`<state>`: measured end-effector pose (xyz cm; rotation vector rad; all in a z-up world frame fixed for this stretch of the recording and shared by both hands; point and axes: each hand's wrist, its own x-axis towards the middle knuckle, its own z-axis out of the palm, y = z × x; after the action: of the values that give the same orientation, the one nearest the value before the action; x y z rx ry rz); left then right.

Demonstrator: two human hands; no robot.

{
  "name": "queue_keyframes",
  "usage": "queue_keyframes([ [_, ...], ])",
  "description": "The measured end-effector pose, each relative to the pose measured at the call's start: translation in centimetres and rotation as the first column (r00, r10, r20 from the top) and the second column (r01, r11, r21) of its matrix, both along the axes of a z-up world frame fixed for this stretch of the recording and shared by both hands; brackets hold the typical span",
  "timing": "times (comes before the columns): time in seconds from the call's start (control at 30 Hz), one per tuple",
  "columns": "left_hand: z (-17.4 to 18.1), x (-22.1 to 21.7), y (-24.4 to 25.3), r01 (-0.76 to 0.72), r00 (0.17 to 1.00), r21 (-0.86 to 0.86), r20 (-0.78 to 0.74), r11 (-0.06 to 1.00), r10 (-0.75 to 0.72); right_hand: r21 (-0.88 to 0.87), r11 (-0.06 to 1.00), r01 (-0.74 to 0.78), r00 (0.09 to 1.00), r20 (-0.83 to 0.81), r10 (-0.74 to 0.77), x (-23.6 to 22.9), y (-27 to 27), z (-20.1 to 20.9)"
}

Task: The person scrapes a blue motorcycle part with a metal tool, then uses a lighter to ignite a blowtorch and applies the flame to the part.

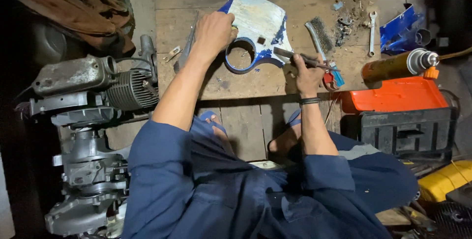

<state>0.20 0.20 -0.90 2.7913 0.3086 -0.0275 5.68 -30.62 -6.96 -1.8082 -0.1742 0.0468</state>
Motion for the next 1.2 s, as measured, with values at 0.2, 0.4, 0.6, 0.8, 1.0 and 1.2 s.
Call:
queue_keyframes([
  [0.2,0.9,-0.1,-0.1,-0.002,1.000,0.019,-0.021,1.000,0.003,-0.020,0.999,-0.050,0.996,0.074,0.051,0.8,0.3,0.6],
  [0.4,0.8,-0.1,-0.2,-0.006,1.000,0.032,-0.006,0.999,0.006,-0.014,0.999,-0.042,0.999,0.032,0.043,0.9,0.2,0.3],
  [0.6,0.6,-0.1,-0.1,-0.009,1.000,-0.004,0.025,1.000,0.009,0.018,0.997,-0.074,0.994,0.077,0.072,1.2,0.5,0.5],
  [0.8,0.5,-0.1,0.0,0.009,1.000,0.045,0.026,0.999,-0.010,0.003,0.998,-0.068,0.996,0.056,0.068,1.2,0.4,0.4],
  [1.0,0.0,-0.2,-0.1,0.012,0.998,0.047,0.061,0.999,-0.014,-0.064,0.996,-0.069,0.994,0.075,0.074,1.2,0.6,0.9],
  [1.2,-0.3,0.0,0.2,0.015,0.998,0.053,0.061,0.998,-0.019,-0.057,0.993,-0.099,0.994,0.029,0.101,1.7,0.6,0.8],
])
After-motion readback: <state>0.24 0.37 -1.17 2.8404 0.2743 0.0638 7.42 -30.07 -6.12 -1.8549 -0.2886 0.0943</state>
